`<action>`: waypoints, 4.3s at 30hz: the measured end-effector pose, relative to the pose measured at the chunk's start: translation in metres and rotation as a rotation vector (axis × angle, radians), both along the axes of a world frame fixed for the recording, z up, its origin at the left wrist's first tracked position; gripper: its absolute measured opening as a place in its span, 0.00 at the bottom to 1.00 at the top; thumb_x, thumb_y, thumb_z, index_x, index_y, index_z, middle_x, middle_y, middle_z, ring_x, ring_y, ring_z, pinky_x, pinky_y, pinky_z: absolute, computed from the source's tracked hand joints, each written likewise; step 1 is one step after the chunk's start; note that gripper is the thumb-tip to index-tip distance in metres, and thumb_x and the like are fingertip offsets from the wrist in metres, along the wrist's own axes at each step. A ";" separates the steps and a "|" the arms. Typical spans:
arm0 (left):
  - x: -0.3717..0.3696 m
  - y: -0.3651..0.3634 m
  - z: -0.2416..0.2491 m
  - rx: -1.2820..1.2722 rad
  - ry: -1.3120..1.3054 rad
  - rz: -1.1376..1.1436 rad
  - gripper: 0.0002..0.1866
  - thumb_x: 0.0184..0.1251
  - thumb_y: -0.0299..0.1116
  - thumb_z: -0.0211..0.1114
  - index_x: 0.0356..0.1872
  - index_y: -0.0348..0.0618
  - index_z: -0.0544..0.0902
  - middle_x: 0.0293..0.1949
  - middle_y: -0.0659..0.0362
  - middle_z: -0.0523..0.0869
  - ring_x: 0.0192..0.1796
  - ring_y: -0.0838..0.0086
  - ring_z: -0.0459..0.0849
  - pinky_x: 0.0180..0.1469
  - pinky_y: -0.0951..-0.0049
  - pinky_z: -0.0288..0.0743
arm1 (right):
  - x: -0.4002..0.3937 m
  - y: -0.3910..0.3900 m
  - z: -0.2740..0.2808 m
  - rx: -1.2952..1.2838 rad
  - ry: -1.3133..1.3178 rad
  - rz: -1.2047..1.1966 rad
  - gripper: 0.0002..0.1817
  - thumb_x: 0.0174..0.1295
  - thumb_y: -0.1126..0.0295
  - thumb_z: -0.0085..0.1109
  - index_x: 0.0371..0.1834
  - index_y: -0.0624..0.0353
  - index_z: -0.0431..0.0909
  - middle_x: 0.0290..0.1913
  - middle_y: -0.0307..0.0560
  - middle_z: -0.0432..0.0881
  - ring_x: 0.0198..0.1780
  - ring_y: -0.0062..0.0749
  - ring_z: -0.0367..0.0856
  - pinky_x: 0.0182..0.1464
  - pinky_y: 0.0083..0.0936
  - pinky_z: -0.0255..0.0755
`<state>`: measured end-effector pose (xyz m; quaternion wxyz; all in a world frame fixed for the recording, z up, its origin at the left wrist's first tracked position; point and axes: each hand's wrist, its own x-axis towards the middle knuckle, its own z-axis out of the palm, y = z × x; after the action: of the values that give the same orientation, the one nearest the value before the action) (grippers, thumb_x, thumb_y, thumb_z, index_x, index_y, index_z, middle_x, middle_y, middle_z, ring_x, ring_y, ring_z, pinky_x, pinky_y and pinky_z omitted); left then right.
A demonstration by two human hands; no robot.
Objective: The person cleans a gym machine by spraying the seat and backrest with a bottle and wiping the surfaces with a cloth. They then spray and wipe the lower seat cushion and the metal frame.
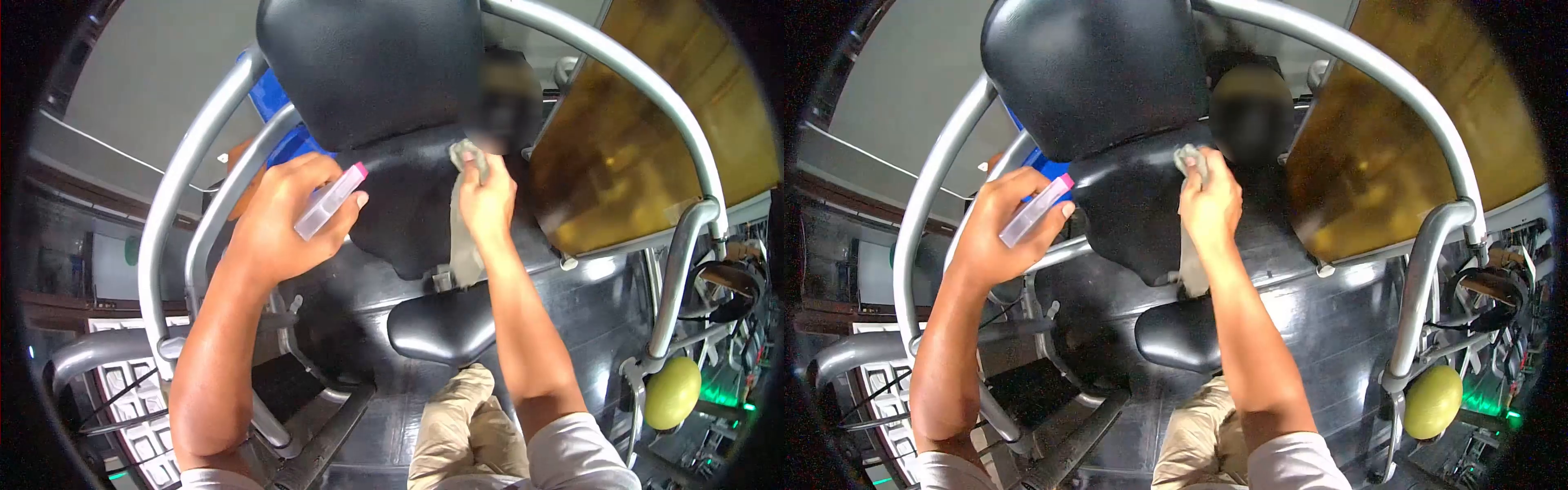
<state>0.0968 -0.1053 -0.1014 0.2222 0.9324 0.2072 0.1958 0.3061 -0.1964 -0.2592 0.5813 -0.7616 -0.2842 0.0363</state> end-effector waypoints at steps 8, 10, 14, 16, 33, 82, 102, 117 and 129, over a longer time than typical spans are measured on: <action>0.006 0.005 -0.006 0.034 0.120 0.124 0.09 0.59 0.30 0.74 0.30 0.36 0.84 0.29 0.50 0.85 0.32 0.57 0.85 0.37 0.61 0.74 | -0.073 -0.029 -0.114 -0.467 0.100 0.264 0.14 0.64 0.70 0.61 0.53 0.45 0.79 0.44 0.58 0.89 0.48 0.62 0.87 0.53 0.57 0.80; 0.005 0.002 -0.002 0.024 0.154 0.160 0.08 0.58 0.30 0.74 0.30 0.36 0.85 0.29 0.50 0.85 0.32 0.56 0.85 0.38 0.61 0.74 | -0.059 -0.031 -0.100 -0.164 0.119 0.216 0.11 0.65 0.71 0.61 0.50 0.48 0.81 0.43 0.58 0.88 0.48 0.61 0.88 0.51 0.51 0.82; 0.009 0.001 -0.008 0.002 0.140 0.164 0.09 0.59 0.30 0.75 0.31 0.36 0.84 0.28 0.52 0.83 0.29 0.66 0.81 0.34 0.66 0.71 | 0.011 -0.011 -0.015 0.227 -0.015 -0.050 0.10 0.67 0.77 0.58 0.50 0.61 0.81 0.42 0.61 0.88 0.47 0.57 0.89 0.48 0.40 0.82; 0.013 0.005 -0.005 0.029 0.167 0.198 0.09 0.58 0.32 0.75 0.30 0.37 0.85 0.29 0.51 0.85 0.33 0.56 0.85 0.40 0.62 0.74 | 0.017 -0.003 -0.033 0.019 -0.073 -0.063 0.12 0.65 0.76 0.59 0.52 0.60 0.81 0.43 0.61 0.87 0.47 0.61 0.88 0.49 0.45 0.81; 0.012 0.019 0.000 -0.117 -0.023 -0.067 0.08 0.58 0.30 0.75 0.32 0.39 0.85 0.28 0.50 0.83 0.29 0.53 0.85 0.34 0.60 0.77 | -0.001 -0.013 -0.077 -0.013 -0.202 0.044 0.10 0.68 0.73 0.61 0.51 0.60 0.80 0.42 0.61 0.87 0.45 0.62 0.87 0.50 0.45 0.80; -0.019 0.061 0.020 -0.221 -0.182 0.126 0.10 0.61 0.33 0.72 0.32 0.35 0.83 0.32 0.44 0.85 0.36 0.46 0.86 0.39 0.55 0.77 | -0.078 0.080 0.029 -0.676 -0.068 0.025 0.27 0.61 0.60 0.66 0.67 0.36 0.79 0.39 0.66 0.89 0.44 0.66 0.89 0.49 0.59 0.81; -0.023 0.067 0.031 -0.229 -0.172 0.235 0.11 0.61 0.33 0.71 0.32 0.33 0.83 0.33 0.42 0.85 0.36 0.45 0.86 0.39 0.55 0.76 | -0.012 0.033 0.044 -0.615 -0.058 -0.007 0.18 0.68 0.56 0.59 0.61 0.37 0.80 0.39 0.62 0.89 0.43 0.63 0.89 0.48 0.54 0.82; -0.023 0.071 0.020 -0.205 -0.232 0.216 0.12 0.61 0.34 0.72 0.31 0.34 0.83 0.31 0.43 0.84 0.35 0.47 0.86 0.38 0.56 0.76 | -0.019 0.030 0.028 -0.481 -0.062 -0.026 0.18 0.67 0.57 0.61 0.60 0.36 0.82 0.41 0.59 0.90 0.45 0.61 0.89 0.50 0.53 0.81; -0.031 0.078 0.029 -0.217 -0.243 0.276 0.10 0.61 0.33 0.72 0.32 0.34 0.84 0.33 0.42 0.86 0.38 0.46 0.87 0.40 0.56 0.78 | -0.028 0.026 -0.007 -0.111 0.126 0.010 0.13 0.71 0.65 0.62 0.55 0.53 0.85 0.37 0.52 0.90 0.38 0.34 0.89 0.43 0.33 0.81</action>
<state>0.0655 -0.0272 -0.0721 0.3156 0.8355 0.3243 0.3118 0.2782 -0.1700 -0.2663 0.5549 -0.7873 -0.2485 0.1029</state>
